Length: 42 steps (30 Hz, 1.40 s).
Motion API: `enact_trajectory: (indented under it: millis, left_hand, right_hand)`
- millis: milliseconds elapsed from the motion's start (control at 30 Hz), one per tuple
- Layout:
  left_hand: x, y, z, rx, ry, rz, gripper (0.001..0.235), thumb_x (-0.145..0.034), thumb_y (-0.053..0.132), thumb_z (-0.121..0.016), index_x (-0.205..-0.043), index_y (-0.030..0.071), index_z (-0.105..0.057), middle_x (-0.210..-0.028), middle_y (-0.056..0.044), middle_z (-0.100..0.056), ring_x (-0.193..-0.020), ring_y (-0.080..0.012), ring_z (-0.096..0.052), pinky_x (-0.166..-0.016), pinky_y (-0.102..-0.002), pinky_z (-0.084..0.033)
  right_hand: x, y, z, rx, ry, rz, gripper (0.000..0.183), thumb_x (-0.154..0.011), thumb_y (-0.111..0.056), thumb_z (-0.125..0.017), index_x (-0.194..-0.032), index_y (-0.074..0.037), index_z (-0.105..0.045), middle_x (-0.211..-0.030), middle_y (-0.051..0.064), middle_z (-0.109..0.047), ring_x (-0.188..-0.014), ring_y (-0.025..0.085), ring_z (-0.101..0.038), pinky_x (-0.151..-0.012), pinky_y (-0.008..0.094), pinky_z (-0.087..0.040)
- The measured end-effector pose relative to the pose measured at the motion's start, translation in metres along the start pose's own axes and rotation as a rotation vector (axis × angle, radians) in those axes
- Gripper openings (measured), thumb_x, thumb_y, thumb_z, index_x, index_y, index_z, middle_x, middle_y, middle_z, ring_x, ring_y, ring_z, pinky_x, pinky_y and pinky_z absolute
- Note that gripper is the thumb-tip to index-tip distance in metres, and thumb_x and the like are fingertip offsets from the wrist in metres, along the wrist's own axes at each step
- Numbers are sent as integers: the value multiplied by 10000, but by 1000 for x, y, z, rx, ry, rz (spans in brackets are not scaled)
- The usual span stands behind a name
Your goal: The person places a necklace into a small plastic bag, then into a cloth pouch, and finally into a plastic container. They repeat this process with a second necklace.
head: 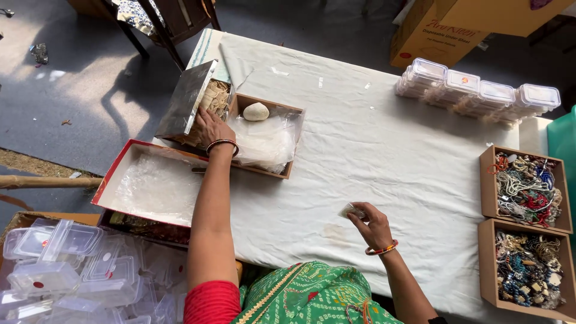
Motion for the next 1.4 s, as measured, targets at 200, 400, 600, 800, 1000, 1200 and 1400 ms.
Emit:
enact_trajectory:
  millis: [200,400,600,800,1000,1200,1400]
  left_hand:
    - [74,42,76,294,297,-276,257,-963,235,-708,-1195,127,-689,-1195,-77,-713,-1078,-233,-664,-950,-464,-491]
    - [212,140,52,726,402,-1215,176,-938,27,-656,-1075,138,-648,-999,-1,-679,-975,-182,-684,-998,-405,-507]
    - [273,174,-4,284,202,-1222,225,-665,107,-679,-878,163,-633,-1006,-3,-681,-1067,-167,-666,-986,-473,-465]
    - [296,171,-57,352,-243,-1206,134,-832,168,-728,-922,94,-662,-965,-53,-643,-956,-236,-649,-842,-402,-525]
    - [308,175,-31,366,-166,-1134,158,-763,177,-735,-877,77,-691,-946,-69,-659,-910,-239,-674,-648,-384,-566]
    - [322,172,-56,628,-200,-868,98,-849,130,-717,-942,111,-695,-952,-60,-670,-885,-280,-683,-727,-408,-577]
    - [339,167,-57,716,-275,-827,207,-846,34,-742,-994,93,-610,-975,-80,-646,-952,-312,-681,-811,-415,-570]
  right_hand:
    - [28,45,20,-32,105,-295,317,-869,-192,-785,-1158,-77,-724,-949,80,-793,-813,146,-754,-693,296,-608]
    - [28,97,11,-397,299,-252,173,-862,-69,-774,-985,0,-674,-982,68,-751,-916,128,-712,-839,266,-578]
    - [46,112,25,-448,406,-323,162,-866,-42,-797,-940,3,-660,-1001,73,-737,-892,118,-687,-805,253,-555]
    - [52,119,8,-707,289,-567,169,-841,-81,-796,-929,-11,-669,-896,47,-738,-808,107,-719,-712,263,-627]
    - [37,130,-23,-632,175,-681,329,-817,-73,-840,-1107,-34,-689,-881,62,-733,-737,98,-636,-609,233,-497]
    - [23,114,-38,-755,33,-788,362,-831,-96,-806,-1175,-61,-700,-828,37,-681,-677,96,-637,-586,264,-558]
    - [22,130,-54,-875,49,-839,224,-857,-75,-792,-1033,10,-683,-820,54,-676,-611,100,-587,-581,317,-624]
Point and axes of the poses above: each hand's wrist, its own x-axis away from the middle knuckle, its own z-axis out of the back of the hand, y = z × x, the point moved 1 cm from there along -x, towards the middle knuckle
